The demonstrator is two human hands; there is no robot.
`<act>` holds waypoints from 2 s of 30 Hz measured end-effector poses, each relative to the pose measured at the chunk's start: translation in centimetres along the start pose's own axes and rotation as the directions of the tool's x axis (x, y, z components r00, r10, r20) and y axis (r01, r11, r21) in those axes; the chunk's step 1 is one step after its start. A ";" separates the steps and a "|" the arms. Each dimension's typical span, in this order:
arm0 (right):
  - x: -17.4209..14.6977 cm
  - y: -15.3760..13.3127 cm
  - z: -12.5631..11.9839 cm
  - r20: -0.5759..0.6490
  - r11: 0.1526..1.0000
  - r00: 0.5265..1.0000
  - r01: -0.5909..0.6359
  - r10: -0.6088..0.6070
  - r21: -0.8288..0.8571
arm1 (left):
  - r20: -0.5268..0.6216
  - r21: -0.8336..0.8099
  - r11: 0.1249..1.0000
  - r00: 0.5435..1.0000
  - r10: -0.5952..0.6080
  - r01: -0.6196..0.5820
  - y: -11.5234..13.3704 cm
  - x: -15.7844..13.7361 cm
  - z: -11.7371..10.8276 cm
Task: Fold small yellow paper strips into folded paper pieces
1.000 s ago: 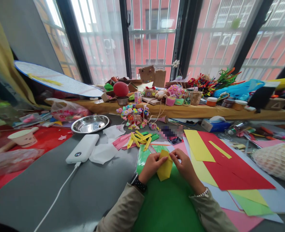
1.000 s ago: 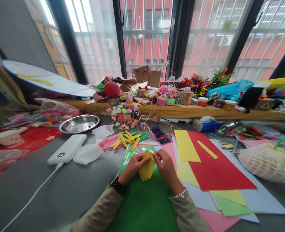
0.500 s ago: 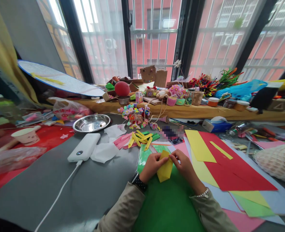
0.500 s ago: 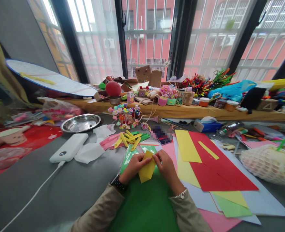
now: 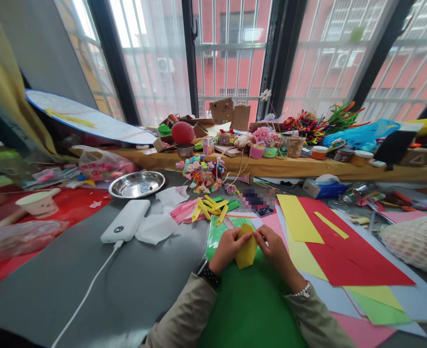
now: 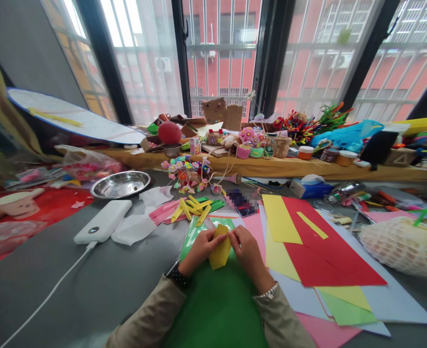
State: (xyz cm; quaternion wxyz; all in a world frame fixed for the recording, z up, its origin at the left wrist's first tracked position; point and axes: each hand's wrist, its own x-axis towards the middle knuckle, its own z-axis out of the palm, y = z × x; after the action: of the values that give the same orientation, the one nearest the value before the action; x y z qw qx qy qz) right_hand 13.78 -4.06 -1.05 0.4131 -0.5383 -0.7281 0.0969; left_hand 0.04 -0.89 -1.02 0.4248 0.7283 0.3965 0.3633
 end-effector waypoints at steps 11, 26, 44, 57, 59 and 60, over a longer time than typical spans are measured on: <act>0.1 -0.2 -0.4 0.028 0.987 0.997 -0.082 0.079 0.140 | 0.058 0.014 0.999 0.998 0.034 -0.035 0.3 -0.1 0.0; 0.1 -0.5 -0.7 0.038 0.983 0.993 -0.120 0.116 0.137 | 0.100 0.014 0.998 0.994 0.054 -0.055 0.1 -0.2 -0.1; 0.0 -0.4 -0.6 0.045 0.988 0.994 -0.108 0.104 0.112 | 0.086 -0.006 0.998 0.995 0.056 -0.056 0.0 -0.3 0.1; 0.0 -0.2 -0.4 0.047 0.987 0.992 -0.118 0.113 0.113 | -0.011 -0.097 0.995 1.000 0.014 -0.015 0.1 -0.1 0.0; 0.0 -0.1 -0.4 0.066 0.982 0.990 -0.134 0.126 0.135 | -0.030 -0.117 0.993 1.000 -0.010 0.006 0.2 -0.1 -0.1; 0.0 -0.1 -0.4 0.074 0.980 0.989 -0.138 0.128 0.141 | -0.034 -0.126 0.992 0.999 -0.019 0.015 0.2 0.0 -0.1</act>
State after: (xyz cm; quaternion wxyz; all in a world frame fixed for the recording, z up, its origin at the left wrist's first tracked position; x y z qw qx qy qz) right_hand 14.02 -4.18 -0.73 0.4202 -0.5507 -0.6945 0.1946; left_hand 0.00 -0.98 -0.78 0.4659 0.6903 0.3863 0.3966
